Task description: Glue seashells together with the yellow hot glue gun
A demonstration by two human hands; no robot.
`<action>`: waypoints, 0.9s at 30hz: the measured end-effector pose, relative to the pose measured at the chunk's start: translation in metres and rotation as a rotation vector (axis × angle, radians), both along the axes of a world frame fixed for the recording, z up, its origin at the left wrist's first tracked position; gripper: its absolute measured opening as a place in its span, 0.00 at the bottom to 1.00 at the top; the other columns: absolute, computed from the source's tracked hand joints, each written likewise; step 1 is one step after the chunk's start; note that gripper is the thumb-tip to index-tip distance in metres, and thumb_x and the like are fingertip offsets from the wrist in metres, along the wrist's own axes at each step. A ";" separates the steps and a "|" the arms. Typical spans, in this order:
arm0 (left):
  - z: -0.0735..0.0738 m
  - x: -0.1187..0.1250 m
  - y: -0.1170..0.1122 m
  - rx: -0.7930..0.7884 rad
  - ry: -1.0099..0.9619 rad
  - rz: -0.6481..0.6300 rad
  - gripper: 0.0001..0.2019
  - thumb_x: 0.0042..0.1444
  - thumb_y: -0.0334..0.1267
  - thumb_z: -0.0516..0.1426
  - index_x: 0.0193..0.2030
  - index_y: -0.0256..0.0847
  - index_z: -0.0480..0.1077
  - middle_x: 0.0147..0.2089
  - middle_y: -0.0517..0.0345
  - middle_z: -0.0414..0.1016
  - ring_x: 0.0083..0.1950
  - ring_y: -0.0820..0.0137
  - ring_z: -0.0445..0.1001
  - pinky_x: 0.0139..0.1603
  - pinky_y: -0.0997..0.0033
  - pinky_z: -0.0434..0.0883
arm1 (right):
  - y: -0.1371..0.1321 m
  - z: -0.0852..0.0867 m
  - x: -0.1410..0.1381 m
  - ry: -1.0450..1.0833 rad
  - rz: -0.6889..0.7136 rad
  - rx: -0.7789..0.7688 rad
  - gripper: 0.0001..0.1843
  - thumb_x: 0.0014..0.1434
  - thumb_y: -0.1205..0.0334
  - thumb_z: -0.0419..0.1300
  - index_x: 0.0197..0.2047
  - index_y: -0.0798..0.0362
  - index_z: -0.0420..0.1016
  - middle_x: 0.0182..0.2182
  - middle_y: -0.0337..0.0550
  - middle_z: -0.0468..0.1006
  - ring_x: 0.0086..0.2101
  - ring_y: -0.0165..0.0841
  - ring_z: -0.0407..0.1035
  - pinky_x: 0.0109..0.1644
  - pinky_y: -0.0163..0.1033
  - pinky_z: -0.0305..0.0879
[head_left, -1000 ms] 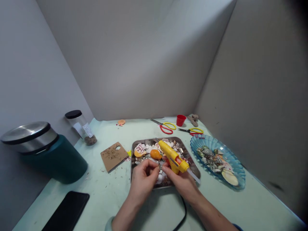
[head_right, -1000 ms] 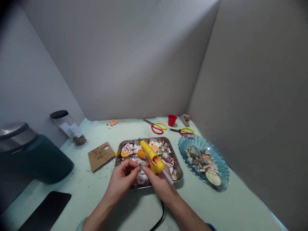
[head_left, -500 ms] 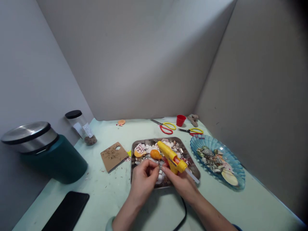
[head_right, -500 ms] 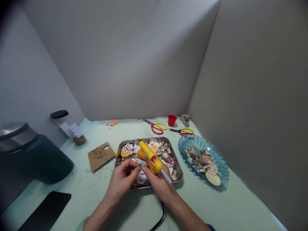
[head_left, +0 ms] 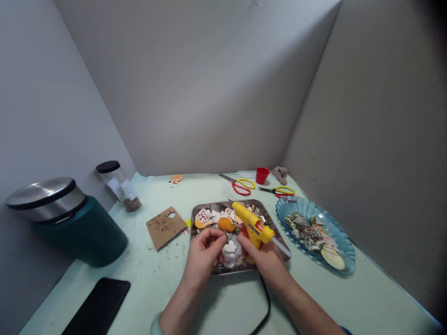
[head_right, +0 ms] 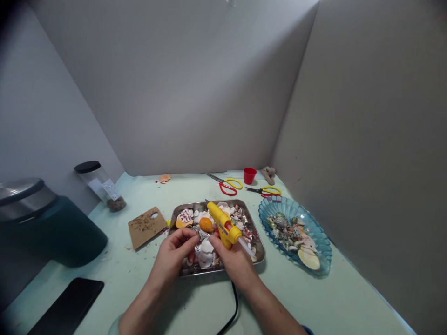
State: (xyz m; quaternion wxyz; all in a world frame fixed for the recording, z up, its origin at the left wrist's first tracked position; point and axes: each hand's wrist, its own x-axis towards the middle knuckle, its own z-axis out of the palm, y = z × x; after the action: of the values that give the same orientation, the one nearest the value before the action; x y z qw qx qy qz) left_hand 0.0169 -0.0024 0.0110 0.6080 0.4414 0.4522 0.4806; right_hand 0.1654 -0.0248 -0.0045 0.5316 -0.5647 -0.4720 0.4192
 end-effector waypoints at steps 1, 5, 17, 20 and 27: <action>-0.001 0.000 0.000 0.002 -0.010 -0.008 0.13 0.42 0.43 0.65 0.27 0.37 0.68 0.16 0.66 0.66 0.15 0.77 0.63 0.18 0.78 0.60 | 0.000 0.000 0.001 -0.026 0.007 -0.002 0.19 0.53 0.49 0.61 0.43 0.53 0.75 0.28 0.39 0.76 0.28 0.34 0.69 0.33 0.39 0.66; -0.002 -0.001 0.000 0.012 -0.053 -0.041 0.14 0.43 0.43 0.65 0.28 0.37 0.68 0.16 0.66 0.66 0.16 0.77 0.63 0.19 0.78 0.61 | 0.002 0.006 0.003 -0.170 0.013 -0.019 0.15 0.54 0.50 0.60 0.36 0.54 0.76 0.30 0.42 0.78 0.33 0.38 0.71 0.40 0.42 0.66; -0.007 -0.005 0.001 -0.017 -0.133 -0.050 0.14 0.46 0.44 0.65 0.30 0.37 0.68 0.16 0.67 0.65 0.17 0.78 0.63 0.21 0.78 0.62 | -0.002 0.010 0.000 0.115 -0.038 0.031 0.21 0.48 0.51 0.67 0.42 0.54 0.75 0.24 0.37 0.76 0.24 0.33 0.69 0.29 0.37 0.66; -0.003 -0.002 0.000 -0.010 -0.097 -0.073 0.16 0.42 0.45 0.67 0.28 0.37 0.69 0.17 0.66 0.66 0.16 0.78 0.63 0.20 0.78 0.62 | -0.002 0.012 -0.001 0.094 -0.036 0.011 0.19 0.47 0.51 0.67 0.39 0.54 0.77 0.27 0.40 0.78 0.26 0.34 0.70 0.31 0.37 0.68; -0.001 0.000 -0.002 -0.032 -0.094 -0.194 0.18 0.41 0.48 0.67 0.26 0.37 0.67 0.15 0.65 0.67 0.16 0.77 0.64 0.20 0.78 0.61 | -0.002 0.009 0.001 0.124 0.002 -0.044 0.22 0.47 0.51 0.67 0.42 0.56 0.77 0.26 0.40 0.78 0.25 0.33 0.70 0.30 0.38 0.69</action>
State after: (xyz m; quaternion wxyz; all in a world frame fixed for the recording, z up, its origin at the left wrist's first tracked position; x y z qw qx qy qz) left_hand 0.0171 -0.0044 0.0101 0.6794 0.4501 0.3859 0.4324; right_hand 0.1660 -0.0268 0.0043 0.5469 -0.5485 -0.4296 0.4642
